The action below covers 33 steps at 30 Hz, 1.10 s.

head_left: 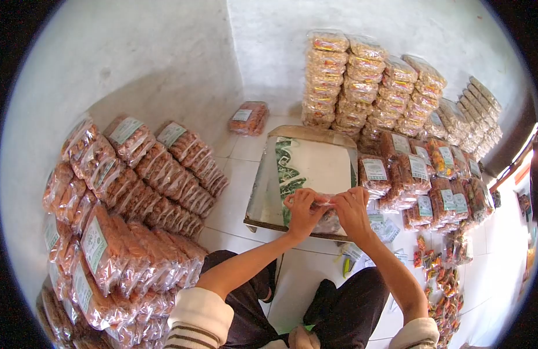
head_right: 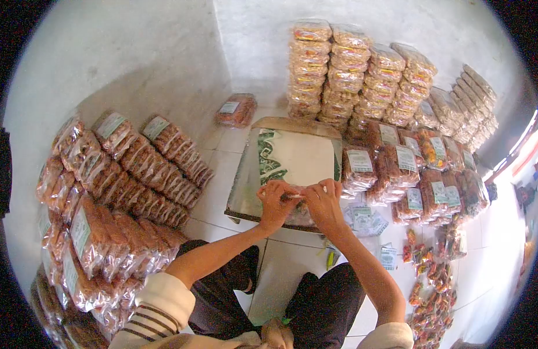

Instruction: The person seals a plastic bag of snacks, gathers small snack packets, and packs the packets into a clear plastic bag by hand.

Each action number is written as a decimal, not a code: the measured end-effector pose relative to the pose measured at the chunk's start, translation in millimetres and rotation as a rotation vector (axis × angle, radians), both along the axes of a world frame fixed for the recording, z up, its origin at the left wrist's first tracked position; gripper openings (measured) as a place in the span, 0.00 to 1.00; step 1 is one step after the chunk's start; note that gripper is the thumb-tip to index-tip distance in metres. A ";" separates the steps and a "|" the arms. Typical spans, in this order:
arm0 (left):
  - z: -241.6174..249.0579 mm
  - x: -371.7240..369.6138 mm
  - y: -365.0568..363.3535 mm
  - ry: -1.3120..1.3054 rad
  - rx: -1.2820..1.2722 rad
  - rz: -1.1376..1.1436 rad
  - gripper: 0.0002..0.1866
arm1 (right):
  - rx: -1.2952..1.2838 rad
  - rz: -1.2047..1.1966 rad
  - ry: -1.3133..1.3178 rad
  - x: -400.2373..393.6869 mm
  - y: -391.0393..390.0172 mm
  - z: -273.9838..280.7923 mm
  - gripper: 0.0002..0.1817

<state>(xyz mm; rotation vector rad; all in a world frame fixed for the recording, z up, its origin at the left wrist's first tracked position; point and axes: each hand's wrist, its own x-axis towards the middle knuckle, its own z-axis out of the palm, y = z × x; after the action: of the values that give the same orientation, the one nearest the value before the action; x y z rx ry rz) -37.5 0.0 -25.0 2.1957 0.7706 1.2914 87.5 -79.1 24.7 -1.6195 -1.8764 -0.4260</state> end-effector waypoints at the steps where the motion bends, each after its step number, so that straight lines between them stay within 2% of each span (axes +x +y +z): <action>1: 1.8 -0.8 -0.8 0.004 -0.009 -0.011 0.10 | 0.000 0.002 0.000 -0.9 -0.9 -1.0 0.08; 7: 0.6 -0.8 -1.2 0.005 0.066 -0.039 0.10 | 0.112 -0.025 -0.070 -5.3 -3.6 5.0 0.08; 9: -0.9 1.2 -0.9 0.006 0.072 -0.028 0.10 | 0.036 -0.100 -0.195 -4.6 -3.5 5.8 0.06; 13: -0.4 1.5 -1.9 -0.010 0.035 -0.025 0.15 | -0.091 -0.162 -0.165 -3.8 1.3 8.6 0.04; 15: 0.4 0.1 -3.1 -0.052 0.010 -0.031 0.17 | -0.367 -0.199 0.146 2.3 8.4 4.9 0.06; 16: 0.2 -2.6 -4.0 -0.040 -0.010 -0.063 0.19 | -0.366 -0.199 0.146 5.7 11.1 4.7 0.06; 18: 2.2 -5.8 -3.7 -0.029 -0.029 -0.097 0.20 | -0.675 -0.209 0.368 14.0 16.3 4.6 0.08; 21: 4.0 -8.8 -4.4 0.008 0.067 -0.116 0.15 | -0.723 -0.105 0.357 24.8 24.7 -2.5 0.11; 25: 2.1 -9.4 3.2 -0.024 0.007 -0.154 0.12 | -0.707 -0.169 0.323 13.8 20.9 5.6 0.10; 28: -3.6 -8.3 5.1 -0.019 0.008 -0.170 0.11 | -0.588 -0.190 0.444 8.4 14.5 6.7 0.09; 30: -3.2 -10.5 4.3 -0.007 0.024 -0.166 0.10 | -0.352 -0.194 0.228 3.9 10.7 7.4 0.08; 31: 0.0 -12.0 3.9 0.021 0.065 -0.147 0.09 | -0.352 -0.196 0.228 4.4 8.7 5.8 0.08; 33: 6.0 -12.6 2.5 0.048 0.111 -0.128 0.09 | -0.144 -0.059 0.271 8.2 4.1 0.7 0.10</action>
<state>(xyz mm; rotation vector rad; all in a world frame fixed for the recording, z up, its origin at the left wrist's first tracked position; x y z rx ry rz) -50.1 2.4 -19.0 2.3302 0.5776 1.2485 95.7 -75.0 25.4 -1.7339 -1.6897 -0.0901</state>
